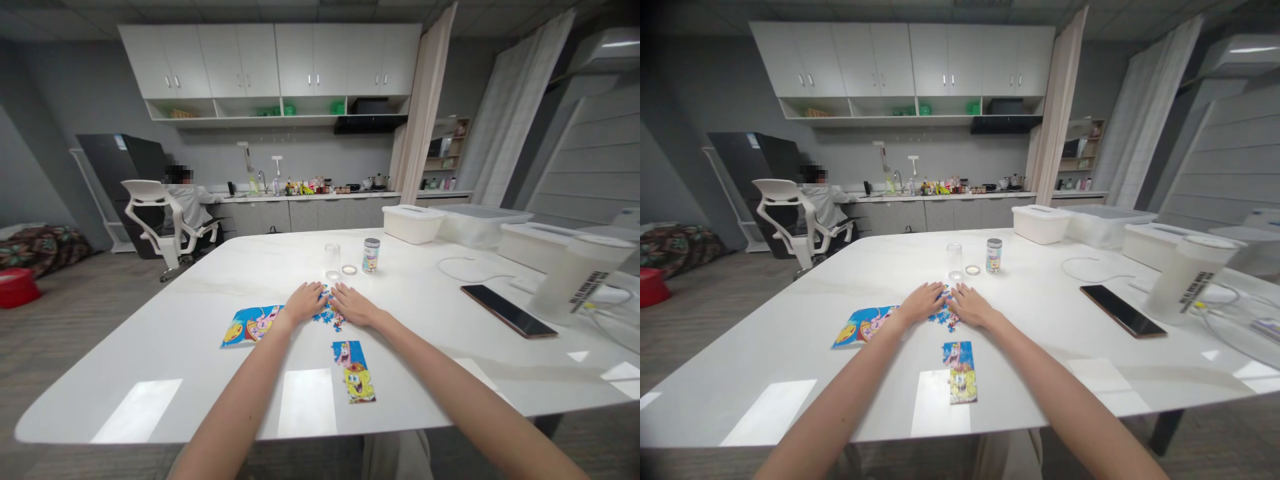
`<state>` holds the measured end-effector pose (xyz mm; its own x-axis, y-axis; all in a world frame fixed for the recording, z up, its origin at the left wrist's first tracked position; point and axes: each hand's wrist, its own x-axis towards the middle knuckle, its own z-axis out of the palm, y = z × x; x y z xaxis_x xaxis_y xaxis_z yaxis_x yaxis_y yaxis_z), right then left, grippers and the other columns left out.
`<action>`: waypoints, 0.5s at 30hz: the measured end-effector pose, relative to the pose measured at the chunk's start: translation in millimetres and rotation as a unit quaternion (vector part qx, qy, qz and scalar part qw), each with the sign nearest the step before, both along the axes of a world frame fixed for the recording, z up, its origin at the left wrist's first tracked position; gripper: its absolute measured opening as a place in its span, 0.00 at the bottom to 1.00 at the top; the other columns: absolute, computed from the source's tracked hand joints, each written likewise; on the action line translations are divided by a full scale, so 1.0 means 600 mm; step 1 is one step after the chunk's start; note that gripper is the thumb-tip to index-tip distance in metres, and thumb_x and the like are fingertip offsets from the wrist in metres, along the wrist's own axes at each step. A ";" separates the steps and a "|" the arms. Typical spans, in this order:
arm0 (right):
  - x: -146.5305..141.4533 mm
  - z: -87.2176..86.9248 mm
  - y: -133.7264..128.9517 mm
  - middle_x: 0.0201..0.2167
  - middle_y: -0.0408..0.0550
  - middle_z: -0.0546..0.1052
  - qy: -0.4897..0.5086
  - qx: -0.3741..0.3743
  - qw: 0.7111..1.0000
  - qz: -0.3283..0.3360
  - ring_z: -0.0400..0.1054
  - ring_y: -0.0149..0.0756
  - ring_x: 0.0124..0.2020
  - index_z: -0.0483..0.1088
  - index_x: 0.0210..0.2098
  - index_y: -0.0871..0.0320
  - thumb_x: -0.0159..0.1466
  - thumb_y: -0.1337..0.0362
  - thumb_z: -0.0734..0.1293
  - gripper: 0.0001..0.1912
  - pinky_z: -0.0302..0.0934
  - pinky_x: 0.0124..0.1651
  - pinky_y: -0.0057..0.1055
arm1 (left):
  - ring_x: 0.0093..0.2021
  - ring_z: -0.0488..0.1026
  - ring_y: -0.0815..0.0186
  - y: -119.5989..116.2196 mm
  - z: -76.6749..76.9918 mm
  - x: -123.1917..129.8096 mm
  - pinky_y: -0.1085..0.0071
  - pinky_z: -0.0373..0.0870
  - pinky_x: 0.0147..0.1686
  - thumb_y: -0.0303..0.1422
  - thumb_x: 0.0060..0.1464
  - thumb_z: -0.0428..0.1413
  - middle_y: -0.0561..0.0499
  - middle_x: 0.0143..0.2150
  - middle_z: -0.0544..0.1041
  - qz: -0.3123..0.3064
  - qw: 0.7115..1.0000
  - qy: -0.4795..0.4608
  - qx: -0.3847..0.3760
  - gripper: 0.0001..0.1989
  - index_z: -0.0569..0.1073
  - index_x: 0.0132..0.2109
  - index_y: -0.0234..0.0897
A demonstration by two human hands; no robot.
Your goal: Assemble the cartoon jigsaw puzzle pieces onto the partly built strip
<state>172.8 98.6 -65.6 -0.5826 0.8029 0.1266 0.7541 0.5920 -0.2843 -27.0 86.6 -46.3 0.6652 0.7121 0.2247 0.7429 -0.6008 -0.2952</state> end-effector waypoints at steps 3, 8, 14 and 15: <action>0.011 -0.004 0.010 0.69 0.55 0.55 0.024 0.003 0.999 0.040 0.44 0.43 0.70 0.57 0.66 0.60 0.72 0.53 0.46 0.30 0.41 0.69 0.47 | 0.56 0.69 0.59 0.000 0.004 0.002 0.54 0.64 0.56 0.32 0.66 0.46 0.41 0.54 0.74 -0.010 1.000 -0.011 -0.001 0.12 0.72 0.50 0.38; 0.024 0.004 0.011 0.69 0.55 0.56 0.078 0.021 0.997 0.002 0.46 0.42 0.70 0.54 0.67 0.61 0.72 0.52 0.41 0.33 0.44 0.69 0.44 | 0.50 0.72 0.59 -0.005 0.009 0.001 0.55 0.71 0.50 0.37 0.63 0.53 0.45 0.52 0.73 0.012 0.999 -0.044 -0.016 0.14 0.70 0.53 0.36; 0.038 0.030 0.002 0.56 0.57 0.70 0.114 0.055 0.989 -0.075 0.61 0.41 0.60 0.65 0.57 0.61 0.73 0.58 0.41 0.29 0.51 0.64 0.41 | 0.48 0.72 0.60 -0.014 0.022 -0.004 0.57 0.73 0.46 0.38 0.62 0.54 0.44 0.54 0.71 0.062 0.994 -0.075 -0.042 0.17 0.69 0.55 0.36; 0.042 0.034 0.002 0.53 0.58 0.72 0.116 0.060 0.987 -0.089 0.62 0.42 0.58 0.67 0.54 0.62 0.73 0.59 0.41 0.29 0.52 0.63 0.42 | 0.48 0.72 0.60 -0.016 0.025 -0.005 0.57 0.73 0.47 0.38 0.62 0.54 0.44 0.54 0.71 0.070 0.993 -0.080 -0.044 0.17 0.69 0.55 0.36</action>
<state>198.2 99.6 -45.4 -0.3770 0.8617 0.3396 0.7725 0.4948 -0.3980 -29.9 77.2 -31.5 0.5187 0.8168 0.2525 0.8544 -0.5060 -0.1184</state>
